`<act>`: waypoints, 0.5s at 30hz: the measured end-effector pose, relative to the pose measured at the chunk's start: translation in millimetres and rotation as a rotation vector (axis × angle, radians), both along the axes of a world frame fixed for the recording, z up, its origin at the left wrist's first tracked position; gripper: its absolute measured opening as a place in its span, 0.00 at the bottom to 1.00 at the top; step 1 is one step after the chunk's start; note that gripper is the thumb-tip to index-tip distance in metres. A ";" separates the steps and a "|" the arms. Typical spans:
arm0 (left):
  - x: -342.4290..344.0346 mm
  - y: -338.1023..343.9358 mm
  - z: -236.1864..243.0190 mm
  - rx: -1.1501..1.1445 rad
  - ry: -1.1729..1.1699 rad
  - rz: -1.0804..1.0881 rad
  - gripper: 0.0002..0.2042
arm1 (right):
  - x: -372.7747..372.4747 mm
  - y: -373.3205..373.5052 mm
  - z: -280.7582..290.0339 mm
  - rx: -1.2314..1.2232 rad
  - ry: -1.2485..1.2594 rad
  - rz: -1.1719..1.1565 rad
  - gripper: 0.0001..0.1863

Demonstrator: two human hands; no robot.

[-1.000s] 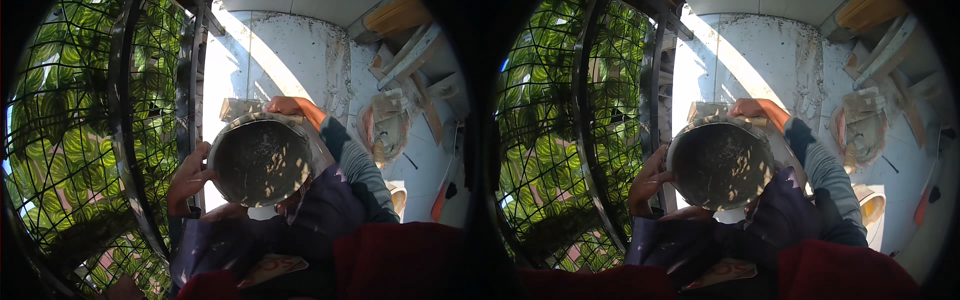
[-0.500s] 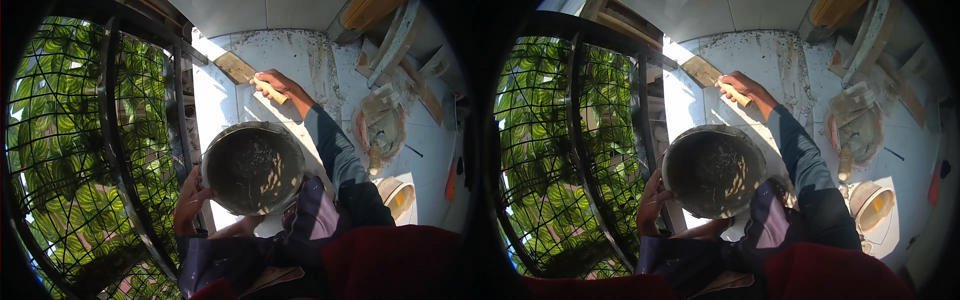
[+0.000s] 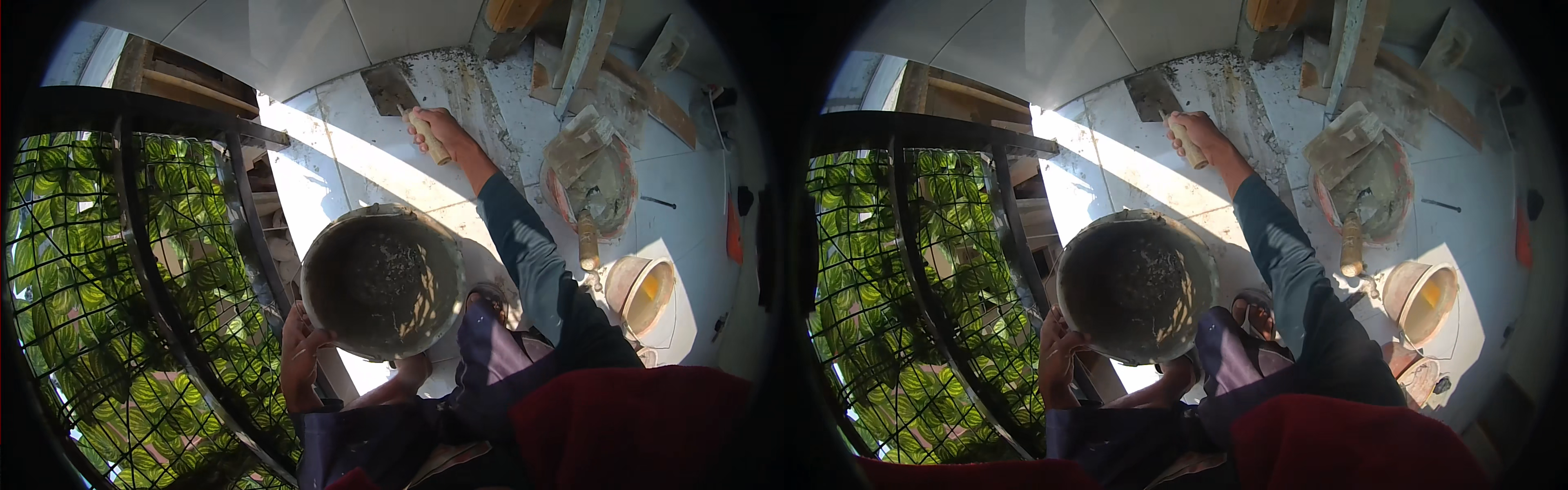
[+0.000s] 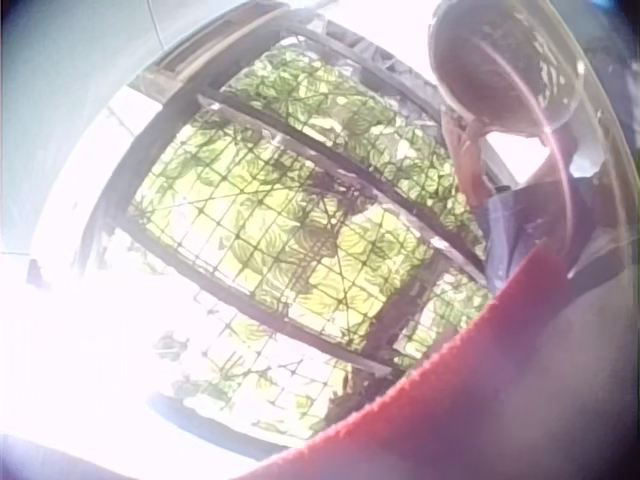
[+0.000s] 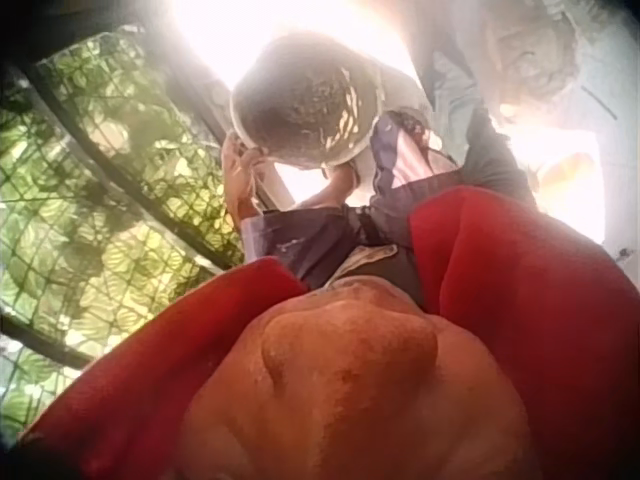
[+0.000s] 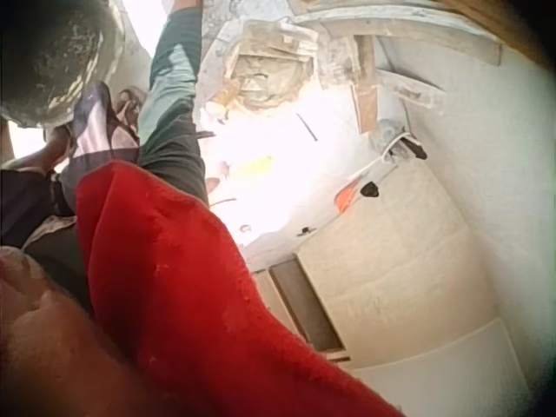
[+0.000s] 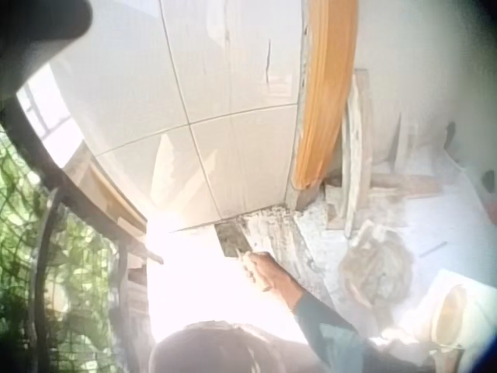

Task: The person applies plaster to a wall corner with a trowel, wipes the surface with a sponge, and secures a tile by hammering a wooden block against it.

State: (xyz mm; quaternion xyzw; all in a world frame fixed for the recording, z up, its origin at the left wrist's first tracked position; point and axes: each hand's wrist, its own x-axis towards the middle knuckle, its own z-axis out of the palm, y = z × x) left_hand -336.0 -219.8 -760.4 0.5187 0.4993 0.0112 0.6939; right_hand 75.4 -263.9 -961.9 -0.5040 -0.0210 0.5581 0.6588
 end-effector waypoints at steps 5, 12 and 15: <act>3.4 -2.5 2.7 0.008 -0.023 0.159 0.25 | -47.6 -71.9 35.8 -0.102 -0.116 0.084 0.20; 4.4 9.9 5.0 0.102 -0.023 0.146 0.22 | -103.6 -152.7 59.8 -0.276 -0.142 0.166 0.15; 7.6 9.4 3.4 0.165 0.024 0.185 0.20 | -103.2 -142.5 52.3 -0.347 -0.160 0.128 0.17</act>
